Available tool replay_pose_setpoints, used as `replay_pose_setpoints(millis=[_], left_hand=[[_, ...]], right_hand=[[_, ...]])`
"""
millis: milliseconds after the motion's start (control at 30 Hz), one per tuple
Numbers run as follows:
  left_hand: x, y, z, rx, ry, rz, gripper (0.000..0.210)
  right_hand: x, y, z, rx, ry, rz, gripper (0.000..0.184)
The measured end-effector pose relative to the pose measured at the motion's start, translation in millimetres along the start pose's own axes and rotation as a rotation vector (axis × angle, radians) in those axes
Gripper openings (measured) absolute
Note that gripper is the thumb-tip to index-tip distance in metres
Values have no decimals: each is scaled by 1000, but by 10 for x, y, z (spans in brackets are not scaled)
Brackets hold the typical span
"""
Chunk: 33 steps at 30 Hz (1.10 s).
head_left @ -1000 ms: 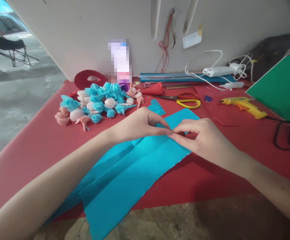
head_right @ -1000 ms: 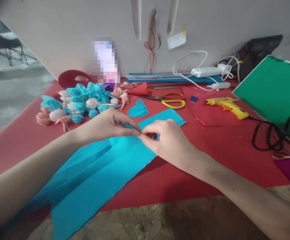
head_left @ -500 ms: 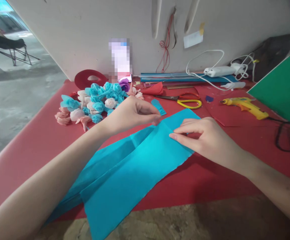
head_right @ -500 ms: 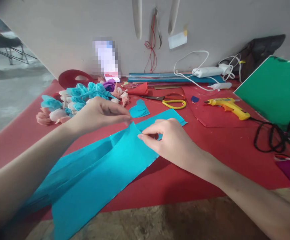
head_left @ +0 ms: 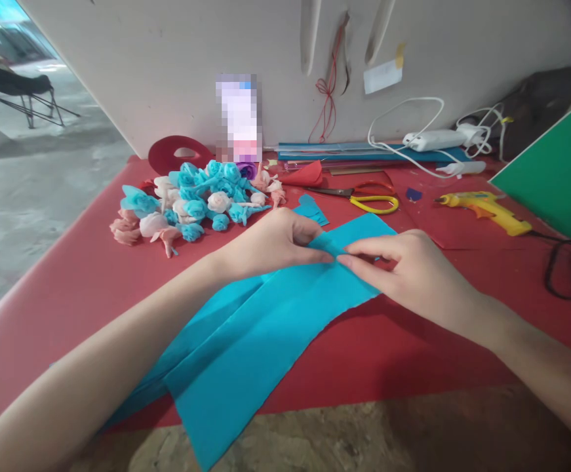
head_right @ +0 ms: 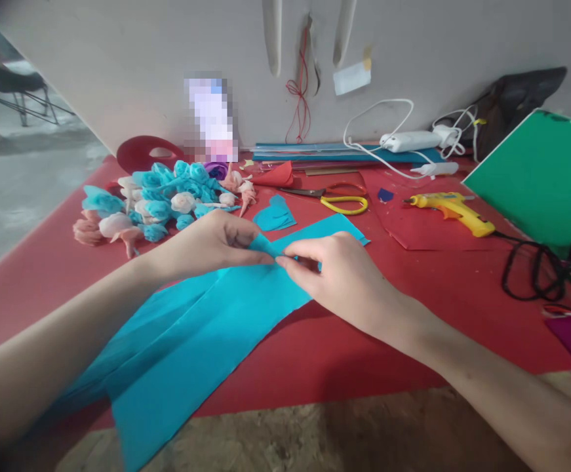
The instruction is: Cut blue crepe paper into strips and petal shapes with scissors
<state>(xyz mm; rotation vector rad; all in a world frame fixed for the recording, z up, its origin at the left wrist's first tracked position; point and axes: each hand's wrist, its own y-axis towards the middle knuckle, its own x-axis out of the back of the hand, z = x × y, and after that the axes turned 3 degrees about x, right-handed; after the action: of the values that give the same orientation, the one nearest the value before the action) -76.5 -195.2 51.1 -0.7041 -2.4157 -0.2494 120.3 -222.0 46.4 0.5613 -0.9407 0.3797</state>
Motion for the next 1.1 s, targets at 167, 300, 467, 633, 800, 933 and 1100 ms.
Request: replay_pose_setpoints(millis=[167,300,467,633,800,933,1100], left_hand=[[137,21,70,74,-63,-89,21],[174,44,111,113,-226,-141,8],[82,71,174,141,-293,-150,12],[-25,72,156,135,-419,-158,11],[-58,51,118,204,-413,-18,20],[-90,27,175,232,-391,199,29],[-143,-83,170,266,-360,268,32]], right_hand=[[161,17,-82,-47,41,74,29],[276,35,-182,-62,81,58,34],[317,66,-251,-77,77,53,32],[197,104,-252,-132,205,-116,24],[137,122,-223,-223,399,27,12],[228,140,-294,-326,578,-141,17],[280,190,-497,-405,794,-227,12]])
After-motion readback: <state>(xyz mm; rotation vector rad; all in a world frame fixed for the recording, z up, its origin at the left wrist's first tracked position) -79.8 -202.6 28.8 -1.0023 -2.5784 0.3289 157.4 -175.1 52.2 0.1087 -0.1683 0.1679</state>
